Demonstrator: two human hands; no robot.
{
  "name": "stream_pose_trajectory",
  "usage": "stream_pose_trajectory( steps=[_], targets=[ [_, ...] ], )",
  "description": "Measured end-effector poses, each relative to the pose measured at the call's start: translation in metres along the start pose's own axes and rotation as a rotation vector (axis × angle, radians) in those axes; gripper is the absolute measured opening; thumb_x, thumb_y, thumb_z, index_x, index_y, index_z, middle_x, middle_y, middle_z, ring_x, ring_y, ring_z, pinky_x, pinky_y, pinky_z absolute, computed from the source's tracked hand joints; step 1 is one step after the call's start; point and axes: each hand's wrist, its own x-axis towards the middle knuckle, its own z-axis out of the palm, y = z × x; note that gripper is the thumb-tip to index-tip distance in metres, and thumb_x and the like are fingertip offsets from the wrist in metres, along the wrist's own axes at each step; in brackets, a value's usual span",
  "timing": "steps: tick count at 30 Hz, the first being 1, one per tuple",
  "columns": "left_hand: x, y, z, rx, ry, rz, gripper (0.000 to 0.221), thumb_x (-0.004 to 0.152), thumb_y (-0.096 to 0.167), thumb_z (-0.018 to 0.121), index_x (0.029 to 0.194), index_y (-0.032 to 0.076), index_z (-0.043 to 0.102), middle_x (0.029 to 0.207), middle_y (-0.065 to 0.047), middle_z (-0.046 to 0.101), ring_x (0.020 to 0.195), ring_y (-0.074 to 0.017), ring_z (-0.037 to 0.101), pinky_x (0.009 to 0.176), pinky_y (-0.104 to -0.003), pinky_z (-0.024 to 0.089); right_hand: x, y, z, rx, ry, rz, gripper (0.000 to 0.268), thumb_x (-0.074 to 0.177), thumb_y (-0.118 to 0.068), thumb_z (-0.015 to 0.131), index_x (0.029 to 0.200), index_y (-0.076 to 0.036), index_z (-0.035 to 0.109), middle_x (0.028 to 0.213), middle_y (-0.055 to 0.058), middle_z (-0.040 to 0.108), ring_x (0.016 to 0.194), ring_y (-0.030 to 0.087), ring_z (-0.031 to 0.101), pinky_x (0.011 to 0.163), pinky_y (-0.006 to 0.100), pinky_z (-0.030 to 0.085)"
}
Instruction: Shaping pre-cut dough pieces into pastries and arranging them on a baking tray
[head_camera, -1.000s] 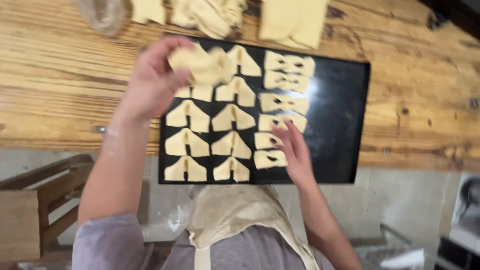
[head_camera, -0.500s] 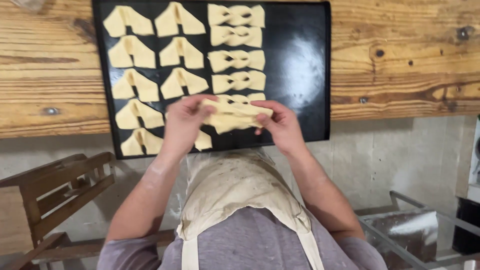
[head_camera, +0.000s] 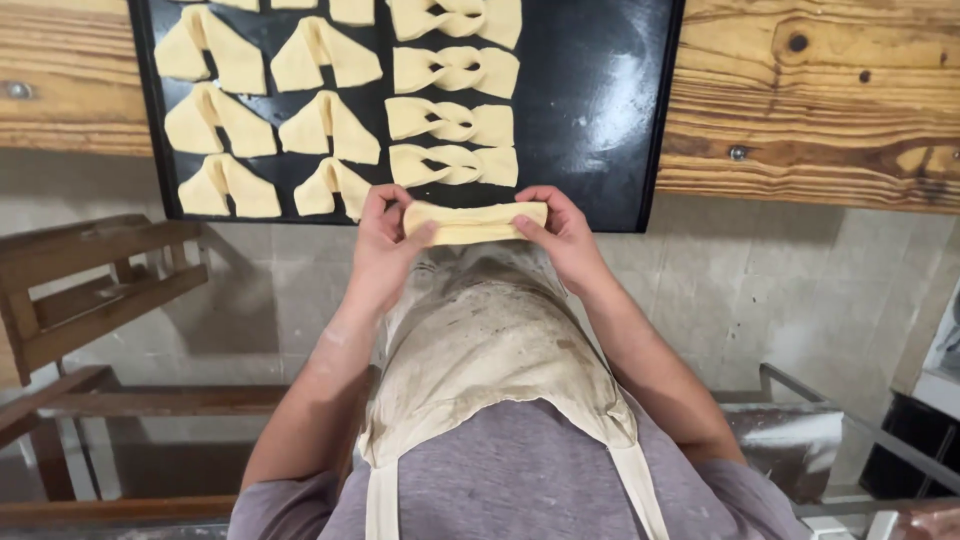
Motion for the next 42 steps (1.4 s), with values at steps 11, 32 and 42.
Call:
stream_pose_trajectory(
  steps=[11, 32, 42],
  targets=[
    [-0.015, -0.013, 0.028, -0.224, -0.140, -0.210, 0.076, 0.075, -0.015, 0.081, 0.143, 0.006, 0.056, 0.111, -0.022, 0.071, 0.094, -0.0262, 0.076, 0.081, -0.033, 0.065, -0.020, 0.026, -0.037, 0.124, 0.081, -0.014, 0.029, 0.081, 0.003, 0.085, 0.097, -0.001, 0.061, 0.097, 0.012, 0.073, 0.074, 0.012, 0.070, 0.062, 0.019, 0.060],
    [-0.061, 0.055, 0.051, 0.922, -0.450, 0.966, 0.034, 0.101, -0.001, 0.058, 0.133, 0.006, 0.065, 0.123, -0.015, 0.068, 0.095, -0.0286, 0.072, 0.088, -0.037, 0.061, -0.028, -0.022, 0.012, -0.365, -0.010, -0.032, 0.053, 0.086, 0.002, 0.074, 0.132, -0.014, 0.053, 0.076, 0.007, 0.053, 0.065, 0.018, 0.053, 0.060, 0.027, 0.042],
    [-0.032, 0.005, 0.008, 0.265, 0.056, 0.130, 0.029, 0.095, -0.006, 0.064, 0.120, 0.007, 0.072, 0.104, -0.011, 0.071, 0.071, -0.0156, 0.070, 0.067, -0.030, 0.065, -0.022, -0.003, -0.003, 0.144, -0.168, 0.258, 0.046, 0.091, 0.001, 0.067, 0.136, 0.002, 0.060, 0.106, 0.013, 0.070, 0.077, 0.021, 0.075, 0.070, 0.035, 0.069]
  ],
)
